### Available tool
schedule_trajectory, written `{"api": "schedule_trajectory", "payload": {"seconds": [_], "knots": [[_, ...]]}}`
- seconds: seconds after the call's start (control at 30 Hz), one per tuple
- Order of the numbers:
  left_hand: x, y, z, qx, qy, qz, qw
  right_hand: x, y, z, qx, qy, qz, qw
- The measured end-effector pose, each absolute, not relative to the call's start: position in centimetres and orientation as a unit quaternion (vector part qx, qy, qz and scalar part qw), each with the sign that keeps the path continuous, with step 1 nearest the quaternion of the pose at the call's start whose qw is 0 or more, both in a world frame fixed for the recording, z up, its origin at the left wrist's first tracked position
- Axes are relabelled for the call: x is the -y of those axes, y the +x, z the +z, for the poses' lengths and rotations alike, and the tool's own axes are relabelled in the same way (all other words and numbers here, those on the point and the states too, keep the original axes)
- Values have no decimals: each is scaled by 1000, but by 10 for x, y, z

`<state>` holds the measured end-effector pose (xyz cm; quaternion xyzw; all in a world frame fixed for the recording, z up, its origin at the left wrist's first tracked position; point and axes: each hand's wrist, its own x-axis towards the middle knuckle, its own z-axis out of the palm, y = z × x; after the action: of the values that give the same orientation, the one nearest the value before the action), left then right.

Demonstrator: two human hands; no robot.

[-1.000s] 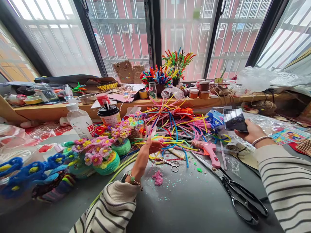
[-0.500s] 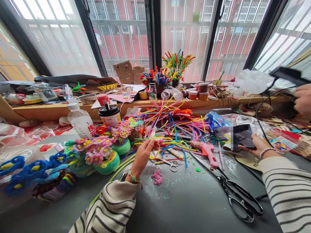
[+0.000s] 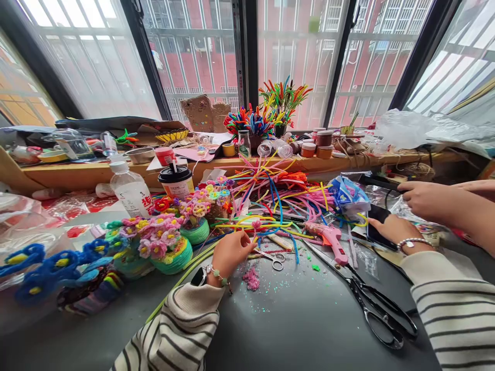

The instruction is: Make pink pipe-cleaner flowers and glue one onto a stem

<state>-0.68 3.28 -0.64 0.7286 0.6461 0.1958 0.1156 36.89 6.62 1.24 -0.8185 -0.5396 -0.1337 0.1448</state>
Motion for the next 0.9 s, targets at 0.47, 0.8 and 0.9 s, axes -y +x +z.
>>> {"api": "schedule_trajectory", "payload": {"seconds": [0.47,0.8,0.9], "knots": [[-36,-8,-11,-648,715,205,167,-7,150,-4,772,-633,60,-20],[-38,-6,-8,-584,684,379,216,-4,141,-6,757,-649,78,-5],[-39,-5,-7,-568,676,401,243,-4,140,-7,759,-647,71,-15]]}}
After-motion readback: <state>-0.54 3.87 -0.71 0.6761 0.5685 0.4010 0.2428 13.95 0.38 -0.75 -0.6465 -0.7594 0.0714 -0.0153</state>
